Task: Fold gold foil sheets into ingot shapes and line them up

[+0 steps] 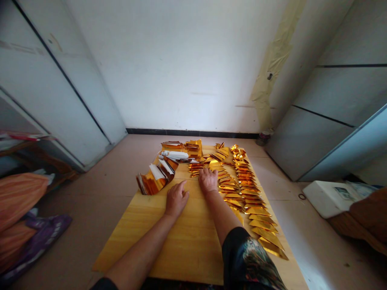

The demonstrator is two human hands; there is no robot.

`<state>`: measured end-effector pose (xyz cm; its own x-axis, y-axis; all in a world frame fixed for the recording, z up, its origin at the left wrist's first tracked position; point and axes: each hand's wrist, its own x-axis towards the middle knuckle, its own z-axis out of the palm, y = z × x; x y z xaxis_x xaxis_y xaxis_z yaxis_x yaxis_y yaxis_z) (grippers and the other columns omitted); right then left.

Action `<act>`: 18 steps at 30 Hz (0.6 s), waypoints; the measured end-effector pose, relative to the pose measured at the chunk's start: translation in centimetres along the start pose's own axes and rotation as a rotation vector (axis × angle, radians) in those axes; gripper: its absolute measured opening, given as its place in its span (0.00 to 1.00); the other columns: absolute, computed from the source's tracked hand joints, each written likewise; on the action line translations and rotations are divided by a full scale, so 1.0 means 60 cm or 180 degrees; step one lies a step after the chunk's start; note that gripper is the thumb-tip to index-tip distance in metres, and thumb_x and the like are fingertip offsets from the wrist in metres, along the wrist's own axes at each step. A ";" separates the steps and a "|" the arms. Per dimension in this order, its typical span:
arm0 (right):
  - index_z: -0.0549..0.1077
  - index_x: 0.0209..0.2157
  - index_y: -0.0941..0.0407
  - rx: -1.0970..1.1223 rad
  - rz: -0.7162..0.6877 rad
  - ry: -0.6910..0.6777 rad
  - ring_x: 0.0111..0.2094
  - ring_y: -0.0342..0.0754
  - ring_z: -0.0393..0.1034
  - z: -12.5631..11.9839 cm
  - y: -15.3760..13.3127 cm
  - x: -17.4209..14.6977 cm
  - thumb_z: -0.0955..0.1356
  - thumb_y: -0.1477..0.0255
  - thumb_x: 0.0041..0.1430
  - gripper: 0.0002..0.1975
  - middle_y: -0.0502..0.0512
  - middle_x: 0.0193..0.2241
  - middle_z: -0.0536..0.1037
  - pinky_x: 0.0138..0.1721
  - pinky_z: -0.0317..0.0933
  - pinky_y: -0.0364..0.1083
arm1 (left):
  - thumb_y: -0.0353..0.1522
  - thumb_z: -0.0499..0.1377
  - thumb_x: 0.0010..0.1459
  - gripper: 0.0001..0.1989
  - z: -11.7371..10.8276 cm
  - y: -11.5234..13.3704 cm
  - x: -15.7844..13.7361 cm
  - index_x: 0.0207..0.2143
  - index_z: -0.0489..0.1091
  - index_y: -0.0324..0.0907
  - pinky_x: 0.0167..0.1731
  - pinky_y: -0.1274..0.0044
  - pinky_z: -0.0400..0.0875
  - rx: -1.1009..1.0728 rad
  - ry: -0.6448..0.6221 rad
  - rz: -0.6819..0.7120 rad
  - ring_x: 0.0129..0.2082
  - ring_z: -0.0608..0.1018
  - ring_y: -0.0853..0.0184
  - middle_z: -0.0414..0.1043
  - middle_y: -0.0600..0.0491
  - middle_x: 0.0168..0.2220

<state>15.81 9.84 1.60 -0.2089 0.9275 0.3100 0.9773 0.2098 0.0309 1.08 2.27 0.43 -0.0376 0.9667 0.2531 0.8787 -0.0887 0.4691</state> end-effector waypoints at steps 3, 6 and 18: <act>0.71 0.35 0.57 0.0032 0.0002 -0.0025 0.33 0.48 0.66 -0.001 -0.007 0.002 0.60 0.72 0.62 0.09 0.57 0.33 0.76 0.37 0.44 0.48 | 0.28 0.56 0.53 0.21 -0.001 0.001 0.000 0.51 0.66 0.41 0.44 0.71 0.64 0.0030 0.0010 -0.0004 0.40 0.73 0.63 0.72 0.49 0.37; 0.71 0.35 0.57 0.0055 0.0065 -0.0033 0.35 0.49 0.67 0.003 -0.013 0.007 0.61 0.68 0.62 0.09 0.57 0.33 0.76 0.38 0.45 0.48 | 0.28 0.56 0.53 0.21 -0.002 0.001 -0.001 0.51 0.66 0.41 0.44 0.71 0.64 0.0050 0.0005 -0.0008 0.41 0.73 0.63 0.73 0.49 0.37; 0.72 0.36 0.57 0.0179 0.0187 -0.0103 0.36 0.51 0.67 0.004 -0.026 0.024 0.62 0.63 0.62 0.13 0.60 0.35 0.76 0.39 0.47 0.49 | 0.27 0.54 0.53 0.22 0.000 0.000 -0.001 0.51 0.66 0.39 0.43 0.71 0.63 0.0015 -0.0031 0.0002 0.41 0.73 0.62 0.72 0.49 0.38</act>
<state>13.97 10.91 1.78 -0.1531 0.9481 0.2787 0.9845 0.1708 -0.0402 1.08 2.21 0.41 -0.0324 0.9690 0.2450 0.8809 -0.0881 0.4651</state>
